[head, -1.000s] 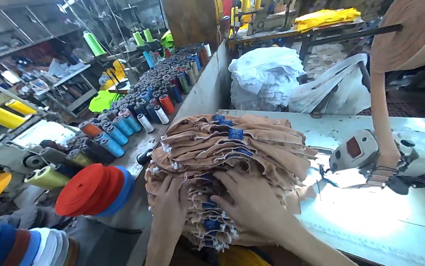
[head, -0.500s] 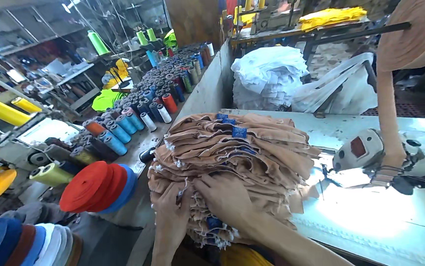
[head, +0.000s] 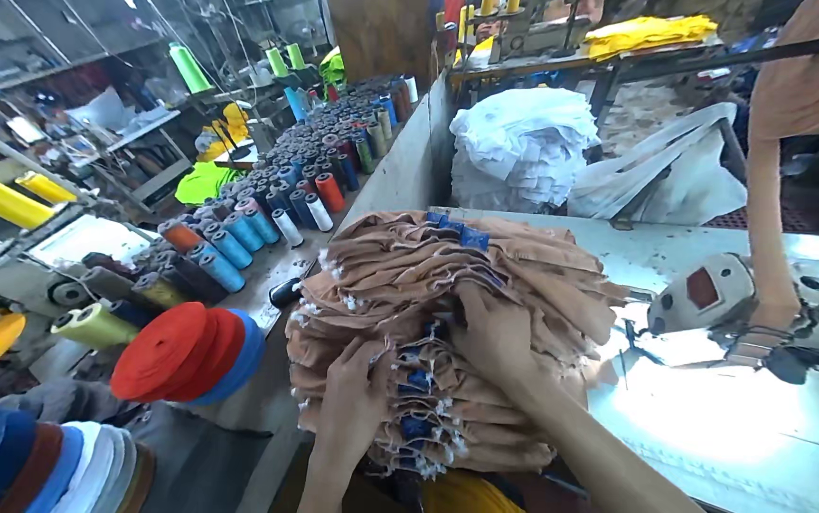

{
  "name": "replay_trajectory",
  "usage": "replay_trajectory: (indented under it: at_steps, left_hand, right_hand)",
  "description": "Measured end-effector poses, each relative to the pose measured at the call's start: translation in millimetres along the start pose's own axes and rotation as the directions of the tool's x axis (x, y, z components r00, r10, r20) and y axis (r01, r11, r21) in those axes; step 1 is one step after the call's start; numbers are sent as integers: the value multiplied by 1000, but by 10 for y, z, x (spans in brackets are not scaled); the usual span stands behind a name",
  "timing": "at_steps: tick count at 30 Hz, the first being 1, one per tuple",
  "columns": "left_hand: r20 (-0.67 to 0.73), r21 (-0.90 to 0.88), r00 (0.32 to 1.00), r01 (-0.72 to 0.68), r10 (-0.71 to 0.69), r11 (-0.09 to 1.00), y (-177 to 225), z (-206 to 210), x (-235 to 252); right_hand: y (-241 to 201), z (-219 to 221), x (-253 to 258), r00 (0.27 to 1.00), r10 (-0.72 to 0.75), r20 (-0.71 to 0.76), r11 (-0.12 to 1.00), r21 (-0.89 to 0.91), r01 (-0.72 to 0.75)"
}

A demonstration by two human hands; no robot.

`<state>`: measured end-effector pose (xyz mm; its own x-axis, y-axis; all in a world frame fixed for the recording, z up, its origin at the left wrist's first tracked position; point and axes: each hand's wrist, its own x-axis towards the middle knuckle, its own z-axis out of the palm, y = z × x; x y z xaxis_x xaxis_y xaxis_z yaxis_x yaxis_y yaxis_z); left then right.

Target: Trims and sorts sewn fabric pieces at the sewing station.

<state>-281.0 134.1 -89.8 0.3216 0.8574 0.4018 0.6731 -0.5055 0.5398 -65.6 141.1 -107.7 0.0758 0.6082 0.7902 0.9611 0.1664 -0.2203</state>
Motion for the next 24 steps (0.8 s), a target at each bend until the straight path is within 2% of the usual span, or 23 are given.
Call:
replay_trajectory:
  at_steps: [3, 5, 7, 9, 12, 14, 19, 24]
  left_hand:
    - [66, -42, 997, -41, 44, 998, 103, 47, 140]
    - [133, -58, 988, -66, 73, 996, 166, 112, 225]
    - [190, -39, 977, -94, 100, 995, 229, 178, 304]
    - [258, 23, 960, -122, 112, 992, 272, 225, 370]
    - [322, 44, 937, -156, 134, 987, 270, 223, 425]
    - [279, -27, 952, -126, 129, 992, 198, 189, 398]
    - [95, -153, 994, -41, 56, 987, 70, 188, 212]
    - [90, -179, 994, -44, 61, 983, 104, 219, 155]
  right_hand:
    - [57, 31, -119, 994, -85, 70, 996, 8, 84]
    - [82, -129, -134, 970, -44, 240, 996, 87, 24]
    - [135, -314, -150, 912, 11, 410, 990, 123, -67]
    - [198, -453, -223, 879, 23, 476, 986, 133, -98]
    - [198, -607, -381, 876, 10, 482, 983, 158, -98]
    - [113, -663, -464, 881, 13, 473, 983, 153, -97]
    - [-118, -430, -482, 962, 1, 274, 1000, 21, -7]
    - [-165, -271, -375, 959, -64, 277, 997, 50, 52]
